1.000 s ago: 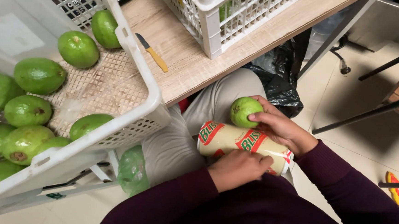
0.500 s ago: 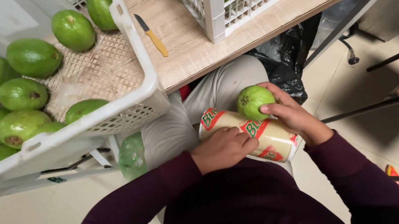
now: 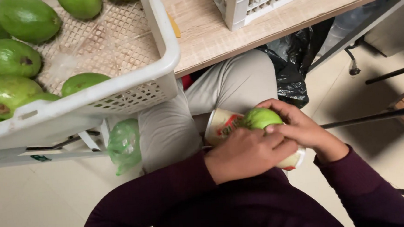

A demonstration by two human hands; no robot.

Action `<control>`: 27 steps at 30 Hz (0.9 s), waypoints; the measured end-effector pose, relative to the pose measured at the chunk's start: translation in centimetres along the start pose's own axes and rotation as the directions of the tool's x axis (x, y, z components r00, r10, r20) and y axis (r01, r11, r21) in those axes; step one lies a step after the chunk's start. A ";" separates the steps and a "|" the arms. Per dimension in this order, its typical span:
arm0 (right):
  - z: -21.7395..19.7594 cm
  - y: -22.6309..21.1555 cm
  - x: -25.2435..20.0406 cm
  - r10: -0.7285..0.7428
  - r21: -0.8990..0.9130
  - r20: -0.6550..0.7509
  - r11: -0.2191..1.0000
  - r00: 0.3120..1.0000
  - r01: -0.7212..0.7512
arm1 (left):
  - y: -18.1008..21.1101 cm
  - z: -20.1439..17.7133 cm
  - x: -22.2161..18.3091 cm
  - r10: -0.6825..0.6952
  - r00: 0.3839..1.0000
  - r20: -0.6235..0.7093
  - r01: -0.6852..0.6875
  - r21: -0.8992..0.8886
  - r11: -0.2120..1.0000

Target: Wrapping individual guavas in plastic film and placing them into a storage crate.

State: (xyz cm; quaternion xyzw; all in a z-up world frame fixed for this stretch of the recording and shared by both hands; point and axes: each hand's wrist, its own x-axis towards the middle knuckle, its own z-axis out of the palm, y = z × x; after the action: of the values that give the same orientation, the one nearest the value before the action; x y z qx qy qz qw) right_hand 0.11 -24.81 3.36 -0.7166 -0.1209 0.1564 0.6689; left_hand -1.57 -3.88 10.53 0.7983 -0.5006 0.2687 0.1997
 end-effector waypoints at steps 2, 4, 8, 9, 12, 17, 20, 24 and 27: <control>0.1 0.4 -0.6 0.014 0.020 -0.016 1.000 1.000 -0.014 | -0.5 -0.2 0.5 -0.012 1.000 -0.003 0.012 -0.031 0.999; 0.1 0.9 -1.1 0.021 0.039 -0.034 0.999 0.999 -0.019 | -1.0 0.2 0.6 -0.018 1.000 -0.008 0.017 -0.056 0.998; -0.8 3.6 -1.9 -0.010 -0.108 -0.015 0.994 1.000 0.008 | -1.9 2.9 0.4 -0.033 0.999 0.043 0.038 -0.130 0.991; -1.1 4.7 -1.9 -0.010 -0.089 -0.028 0.996 1.000 0.007 | -2.3 3.6 0.5 -0.067 0.993 0.096 0.083 -0.180 0.980; -3.2 10.5 -3.5 0.105 -0.099 -0.168 0.988 0.980 -0.123 | -4.0 5.7 -0.1 -0.181 0.948 0.261 0.270 -0.360 0.893; 0.2 -2.6 -2.4 0.121 -0.120 -0.499 0.971 0.858 -0.207 | -6.2 6.8 0.6 -0.276 0.873 0.403 0.450 -0.443 0.776; 1.7 -8.3 -4.4 -0.234 -0.388 -0.347 0.918 0.908 0.088 | -6.6 6.3 1.5 -0.248 0.872 0.422 0.444 -0.467 0.764; 2.0 -10.5 -7.2 -0.370 -0.459 -0.131 0.845 0.920 0.275 | -5.4 6.8 1.9 -0.172 0.863 0.476 0.397 -0.426 0.813; 0.9 -10.3 -9.2 -0.276 -0.459 -0.225 0.876 0.935 0.148 | -5.4 6.8 1.7 -0.229 0.835 0.500 0.458 -0.402 0.793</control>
State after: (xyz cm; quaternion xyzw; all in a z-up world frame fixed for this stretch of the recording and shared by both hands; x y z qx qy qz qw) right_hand -8.33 -26.74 14.19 -0.8446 -0.1341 -0.0537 0.5156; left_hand 5.51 -6.78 6.10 0.8351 -0.4263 -0.0952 0.3344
